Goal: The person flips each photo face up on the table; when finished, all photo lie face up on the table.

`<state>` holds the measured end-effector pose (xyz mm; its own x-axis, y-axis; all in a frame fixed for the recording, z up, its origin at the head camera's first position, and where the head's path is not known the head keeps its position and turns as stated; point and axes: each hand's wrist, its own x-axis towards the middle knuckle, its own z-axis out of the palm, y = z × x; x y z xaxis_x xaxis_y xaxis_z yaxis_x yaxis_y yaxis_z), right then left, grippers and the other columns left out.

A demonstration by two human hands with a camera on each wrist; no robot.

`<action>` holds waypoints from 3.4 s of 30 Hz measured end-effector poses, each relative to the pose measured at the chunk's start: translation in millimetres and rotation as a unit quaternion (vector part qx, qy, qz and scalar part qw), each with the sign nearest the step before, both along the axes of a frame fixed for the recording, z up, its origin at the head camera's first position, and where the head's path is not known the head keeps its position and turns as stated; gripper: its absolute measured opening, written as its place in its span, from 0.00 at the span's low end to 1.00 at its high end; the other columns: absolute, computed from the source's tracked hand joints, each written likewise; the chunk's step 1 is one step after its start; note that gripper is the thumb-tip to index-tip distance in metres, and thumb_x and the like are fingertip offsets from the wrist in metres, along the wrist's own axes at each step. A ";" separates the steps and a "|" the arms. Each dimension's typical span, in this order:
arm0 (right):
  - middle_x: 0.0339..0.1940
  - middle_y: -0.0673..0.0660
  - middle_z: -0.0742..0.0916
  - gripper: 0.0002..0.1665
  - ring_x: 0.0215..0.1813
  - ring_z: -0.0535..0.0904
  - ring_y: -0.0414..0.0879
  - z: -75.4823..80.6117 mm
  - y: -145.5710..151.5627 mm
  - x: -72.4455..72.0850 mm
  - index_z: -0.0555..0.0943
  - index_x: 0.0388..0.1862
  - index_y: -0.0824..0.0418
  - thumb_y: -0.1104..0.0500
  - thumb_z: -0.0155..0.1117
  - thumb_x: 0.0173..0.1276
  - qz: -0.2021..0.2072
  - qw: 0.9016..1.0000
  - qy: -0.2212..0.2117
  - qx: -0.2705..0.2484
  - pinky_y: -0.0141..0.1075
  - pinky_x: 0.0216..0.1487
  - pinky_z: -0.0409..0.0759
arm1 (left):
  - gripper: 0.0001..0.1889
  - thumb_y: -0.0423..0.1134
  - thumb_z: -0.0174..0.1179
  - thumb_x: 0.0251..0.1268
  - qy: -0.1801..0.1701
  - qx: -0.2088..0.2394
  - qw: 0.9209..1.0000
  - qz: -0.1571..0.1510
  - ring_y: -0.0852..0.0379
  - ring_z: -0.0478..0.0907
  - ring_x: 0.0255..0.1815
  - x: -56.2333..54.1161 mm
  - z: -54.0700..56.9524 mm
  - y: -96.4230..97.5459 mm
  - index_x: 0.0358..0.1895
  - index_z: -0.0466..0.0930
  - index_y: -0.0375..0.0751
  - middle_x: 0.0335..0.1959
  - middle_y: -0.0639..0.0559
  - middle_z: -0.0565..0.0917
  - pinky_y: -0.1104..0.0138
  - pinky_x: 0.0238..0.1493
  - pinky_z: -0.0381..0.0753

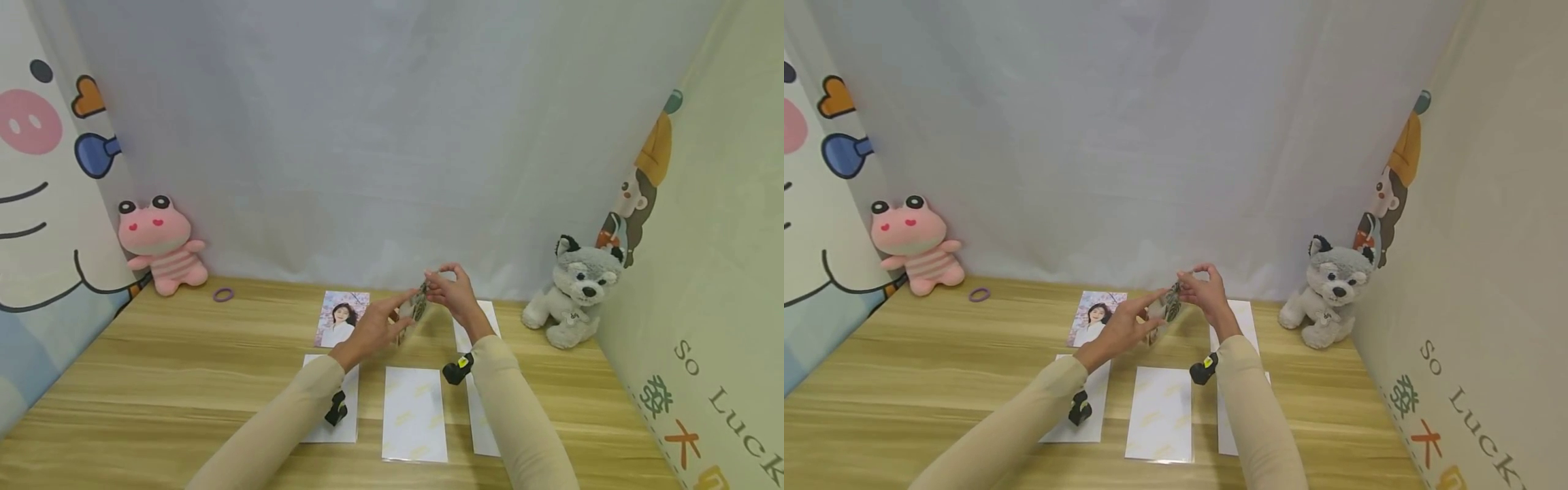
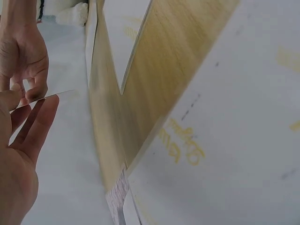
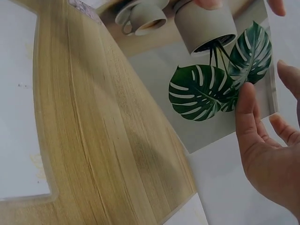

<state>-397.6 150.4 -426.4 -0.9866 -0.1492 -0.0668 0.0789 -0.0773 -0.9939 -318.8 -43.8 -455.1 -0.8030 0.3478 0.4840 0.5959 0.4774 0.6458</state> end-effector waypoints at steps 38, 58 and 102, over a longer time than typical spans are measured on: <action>0.74 0.69 0.69 0.29 0.76 0.63 0.63 -5.1 25.2 13.0 0.67 0.74 0.65 0.57 0.54 0.78 0.024 0.987 0.016 0.156 0.59 0.73 0.64 | 0.28 0.26 0.65 0.62 0.017 0.129 0.984 0.124 0.62 0.69 0.16 -4.0 -6.6 -1.5 0.67 0.75 0.39 0.18 0.42 0.81 0.73 0.13 0.68; 0.28 0.50 0.87 0.42 0.32 0.86 0.39 -21.9 12.6 27.8 0.47 0.83 0.55 0.72 0.48 0.76 0.061 0.997 -0.010 -0.044 0.33 0.44 0.86 | 0.33 0.23 0.64 0.61 -0.139 0.348 0.918 0.128 0.64 0.65 0.13 -1.1 2.1 7.5 0.71 0.72 0.44 0.22 0.53 0.63 0.59 0.18 0.83; 0.22 0.51 0.82 0.40 0.24 0.81 0.42 -19.7 30.2 23.5 0.53 0.76 0.63 0.75 0.55 0.70 0.076 0.989 0.054 0.118 0.39 0.34 0.86 | 0.23 0.24 0.63 0.61 -0.236 0.154 0.957 0.063 0.62 0.75 0.19 -5.6 3.3 -23.0 0.61 0.78 0.30 0.31 0.45 0.81 0.56 0.29 0.85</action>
<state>-374.1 180.6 -446.1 -0.9575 -0.2882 -0.0135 -0.0352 0.1633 -0.9860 -324.4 -66.7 -451.8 -0.9838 0.1325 0.1208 0.1531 0.2700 0.9506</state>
